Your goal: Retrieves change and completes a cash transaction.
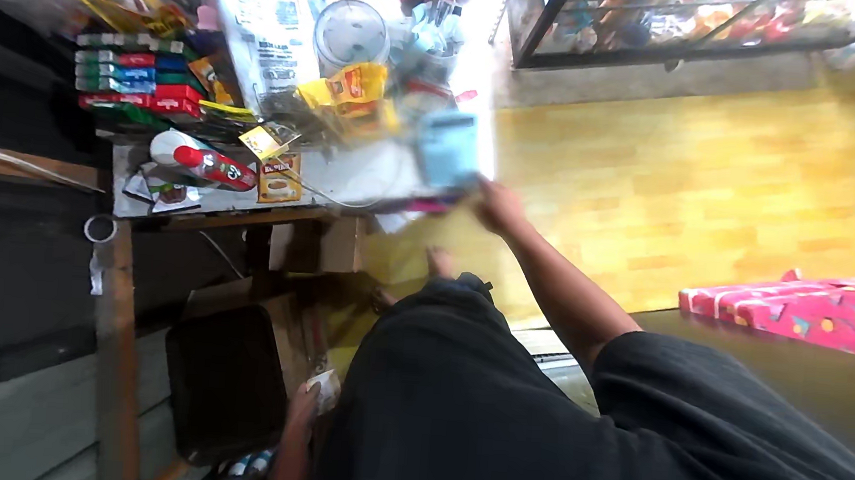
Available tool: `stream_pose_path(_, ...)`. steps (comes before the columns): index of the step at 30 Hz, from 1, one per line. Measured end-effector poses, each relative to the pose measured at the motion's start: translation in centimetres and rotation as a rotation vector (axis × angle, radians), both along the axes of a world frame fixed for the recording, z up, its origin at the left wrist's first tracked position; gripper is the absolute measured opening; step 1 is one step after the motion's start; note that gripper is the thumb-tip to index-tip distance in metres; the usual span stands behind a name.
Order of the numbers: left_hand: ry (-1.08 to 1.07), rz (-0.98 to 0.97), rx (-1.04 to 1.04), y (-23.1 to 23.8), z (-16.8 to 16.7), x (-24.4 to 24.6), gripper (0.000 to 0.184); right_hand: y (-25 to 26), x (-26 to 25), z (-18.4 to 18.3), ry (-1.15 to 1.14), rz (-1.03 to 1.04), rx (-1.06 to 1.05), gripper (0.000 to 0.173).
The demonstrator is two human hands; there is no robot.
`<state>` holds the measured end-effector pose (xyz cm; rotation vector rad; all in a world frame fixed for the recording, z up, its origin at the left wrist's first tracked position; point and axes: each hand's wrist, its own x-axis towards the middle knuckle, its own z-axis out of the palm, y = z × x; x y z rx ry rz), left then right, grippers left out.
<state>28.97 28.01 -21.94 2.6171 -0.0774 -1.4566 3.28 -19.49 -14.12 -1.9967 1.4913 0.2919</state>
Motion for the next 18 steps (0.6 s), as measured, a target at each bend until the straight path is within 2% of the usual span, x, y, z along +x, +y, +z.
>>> stream_pose_path(2,0.001,-0.021,0.003,-0.5,-0.3,0.6,0.040,-0.2,-0.3,0.2,0.019,0.035,0.020,0.056)
stream_pose_path(5,-0.044,-0.050,-0.025,-0.7,-1.6,2.2,0.040,-0.7,-0.1,0.5,0.029,0.042,0.012,0.034)
stream_pose_path(6,-0.059,-0.040,-0.040,-1.0,-1.9,2.7,0.040,-0.8,0.1,0.9,0.025,0.045,0.015,0.031)
stream_pose_path(11,-0.093,0.046,-0.117,-2.1,-2.5,3.9,0.037,0.2,0.5,1.1,0.003,0.048,0.041,0.032)
stream_pose_path(15,-0.082,-0.021,-0.087,-2.3,-1.9,3.3,0.038,0.5,0.7,0.4,-0.012,0.020,0.030,0.033)
stream_pose_path(18,-0.041,-0.036,-0.062,-1.6,-1.8,2.1,0.038,-1.0,1.1,0.0,-0.073,-0.033,-0.002,0.050)
